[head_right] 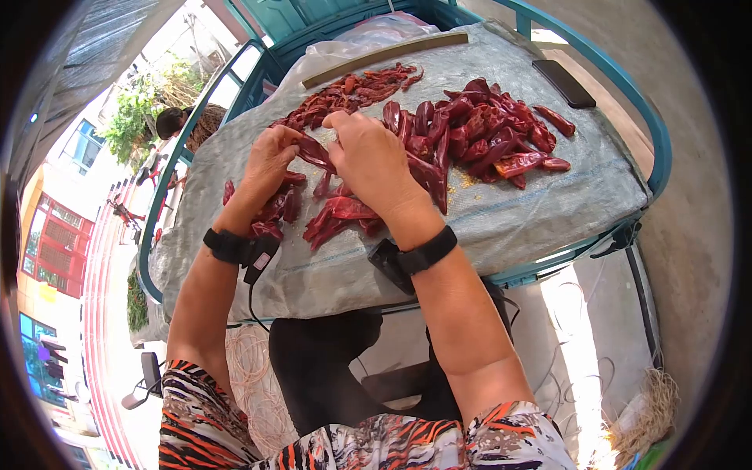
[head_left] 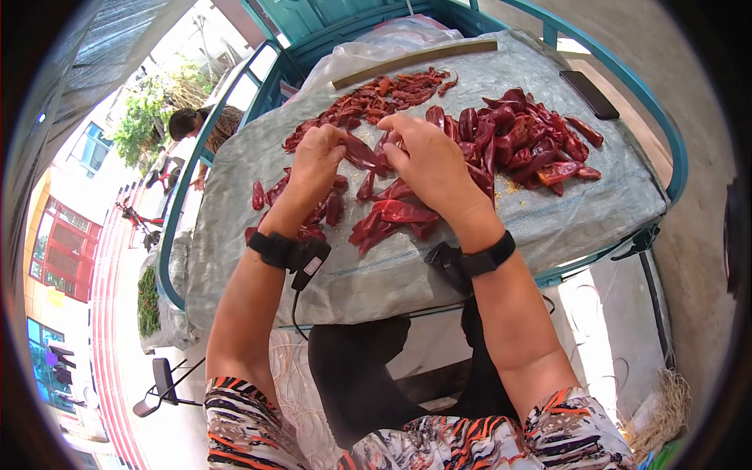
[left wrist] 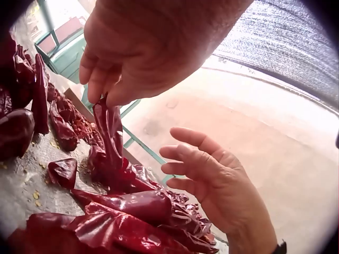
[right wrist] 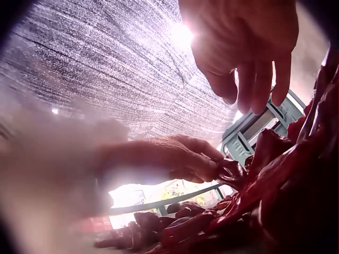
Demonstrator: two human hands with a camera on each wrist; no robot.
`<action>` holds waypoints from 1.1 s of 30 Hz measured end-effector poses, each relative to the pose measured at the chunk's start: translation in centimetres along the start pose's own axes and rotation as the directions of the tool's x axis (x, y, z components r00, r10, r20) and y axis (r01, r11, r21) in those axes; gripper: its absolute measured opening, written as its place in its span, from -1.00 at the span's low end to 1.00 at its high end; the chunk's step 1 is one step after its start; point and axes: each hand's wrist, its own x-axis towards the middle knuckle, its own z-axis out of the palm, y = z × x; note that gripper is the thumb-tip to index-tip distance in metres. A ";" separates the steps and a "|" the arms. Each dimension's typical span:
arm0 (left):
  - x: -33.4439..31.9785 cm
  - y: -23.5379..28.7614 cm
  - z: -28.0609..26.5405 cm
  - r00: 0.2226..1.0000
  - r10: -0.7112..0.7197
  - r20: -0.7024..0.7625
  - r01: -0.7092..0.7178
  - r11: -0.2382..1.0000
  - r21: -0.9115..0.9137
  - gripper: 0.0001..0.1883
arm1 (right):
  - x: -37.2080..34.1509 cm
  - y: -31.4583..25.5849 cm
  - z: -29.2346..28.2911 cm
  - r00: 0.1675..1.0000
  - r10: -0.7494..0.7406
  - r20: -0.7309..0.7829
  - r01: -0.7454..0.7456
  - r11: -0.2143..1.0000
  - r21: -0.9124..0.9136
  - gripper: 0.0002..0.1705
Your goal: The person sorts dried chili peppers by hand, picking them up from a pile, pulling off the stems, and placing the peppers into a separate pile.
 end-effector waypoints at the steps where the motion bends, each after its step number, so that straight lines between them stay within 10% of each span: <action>1: -0.2 -0.1 -0.2 1.000 -0.006 -0.015 0.005 1.000 -0.013 -0.80 | -0.1 0.0 0.5 0.999 -0.046 -0.017 0.046 0.999 -0.029 -0.67; 7: -2.4 2.3 -2.1 0.970 -0.204 0.136 0.244 0.843 -0.479 -0.78 | 0.1 -0.7 1.0 0.987 0.035 0.159 -0.023 0.997 -0.074 -0.71; 13: -2.8 0.1 -3.8 0.923 -0.371 0.105 0.385 0.904 -0.185 -0.74 | 0.2 0.1 1.8 0.998 -0.042 -0.052 0.036 0.994 -0.105 -0.73; 16: -3.8 -0.9 -2.3 0.972 0.111 -0.207 -0.030 0.933 0.359 -0.68 | 0.4 0.0 1.9 0.996 -0.011 -0.084 0.005 0.997 -0.074 -0.73; 19: -3.2 0.0 -1.5 0.976 0.072 0.206 -0.068 0.997 -0.024 -0.63 | 0.6 0.0 1.8 0.993 0.011 -0.117 -0.017 0.998 -0.054 -0.73; 23: -3.9 2.3 1.3 0.935 -0.051 0.351 -0.007 0.986 0.164 -0.62 | 0.7 0.4 1.5 0.993 -0.003 -0.117 -0.005 0.997 -0.071 -0.68; 33: -4.3 2.2 0.2 0.987 -0.058 0.152 0.080 0.986 -0.148 -0.68 | 1.5 0.2 1.2 0.996 0.072 0.058 -0.069 0.997 -0.044 -0.68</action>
